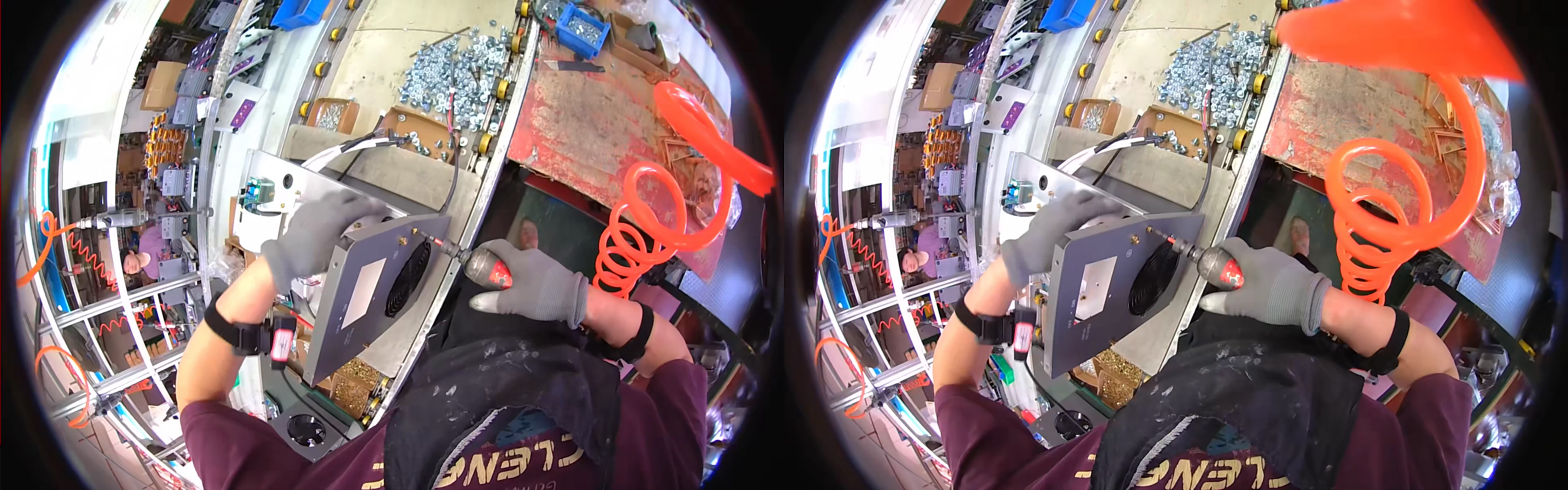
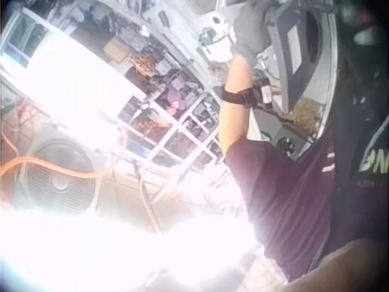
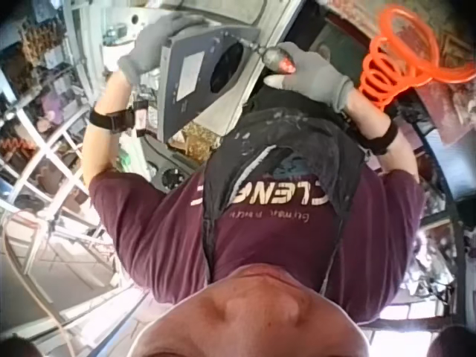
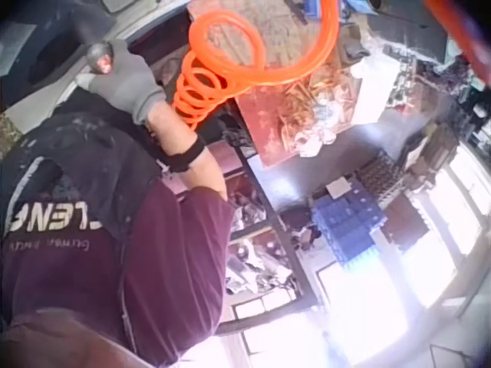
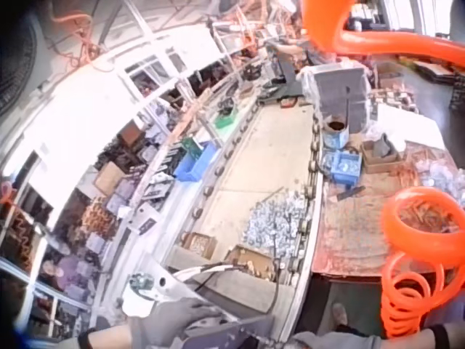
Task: The worker is assembling internal components and wiring for a solar inverter chassis on a factory production line.
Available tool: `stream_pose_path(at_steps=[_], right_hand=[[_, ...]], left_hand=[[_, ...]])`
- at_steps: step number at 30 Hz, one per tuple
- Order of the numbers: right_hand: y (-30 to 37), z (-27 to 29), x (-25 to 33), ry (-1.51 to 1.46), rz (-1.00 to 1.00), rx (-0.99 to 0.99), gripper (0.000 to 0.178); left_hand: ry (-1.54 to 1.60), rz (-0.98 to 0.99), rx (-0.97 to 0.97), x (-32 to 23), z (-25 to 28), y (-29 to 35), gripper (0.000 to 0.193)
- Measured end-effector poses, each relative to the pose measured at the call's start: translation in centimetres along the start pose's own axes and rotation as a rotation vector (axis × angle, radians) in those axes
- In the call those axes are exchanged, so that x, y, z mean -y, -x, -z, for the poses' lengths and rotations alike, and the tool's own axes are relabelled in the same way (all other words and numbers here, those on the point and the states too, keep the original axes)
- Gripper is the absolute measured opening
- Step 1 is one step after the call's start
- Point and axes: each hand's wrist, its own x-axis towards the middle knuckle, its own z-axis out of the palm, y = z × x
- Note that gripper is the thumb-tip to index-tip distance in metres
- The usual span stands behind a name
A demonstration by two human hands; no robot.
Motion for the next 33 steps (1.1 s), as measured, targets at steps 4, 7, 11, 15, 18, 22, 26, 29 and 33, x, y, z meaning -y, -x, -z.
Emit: stream_pose_path(at_steps=[4, 7, 11, 15, 18, 22, 26, 29, 33], right_hand=[[-0.2, 0.2, 0.2, -0.052, -0.038, 0.040, 0.081], [-0.1, 0.5, 0.5, -0.048, -0.016, 0.050, 0.082], [0.2, 0.8, 1.3, 0.015, -0.079, 0.061, 0.083], [0.0, 0.9, 1.8, 0.039, -0.109, 0.070, 0.080], [-0.4, 0.9, 1.7, 0.094, -0.094, 0.040, 0.075], [-0.6, 1.2, 1.6, 0.112, -0.025, 0.018, 0.071], [-0.6, 1.9, 1.3, 0.141, -0.043, 0.047, 0.082], [-0.9, 3.1, -0.6, 0.082, 0.024, 0.058, 0.094], [-3.0, 7.4, -8.6, -0.010, -0.048, -0.210, 0.082]], left_hand=[[-0.412, 0.055, -0.159, 0.6, -1.7, -2.9, 0.051], [-0.255, 0.215, 0.076, 1.0, -2.1, -4.0, 0.046], [-0.264, 0.235, 0.131, 1.1, -1.9, -4.5, 0.045], [-0.255, 0.218, 0.111, 1.3, -1.8, -4.6, 0.046], [-0.271, 0.221, 0.092, 1.3, -2.0, -4.6, 0.047], [-0.255, 0.240, 0.111, 1.3, -1.9, -4.6, 0.047], [-0.199, 0.168, -0.016, 1.4, -1.4, -3.7, 0.053], [-0.024, 0.169, -0.279, 2.1, -0.6, -0.5, 0.059], [0.270, 0.464, -0.646, 3.2, -0.7, 8.5, 0.051]])
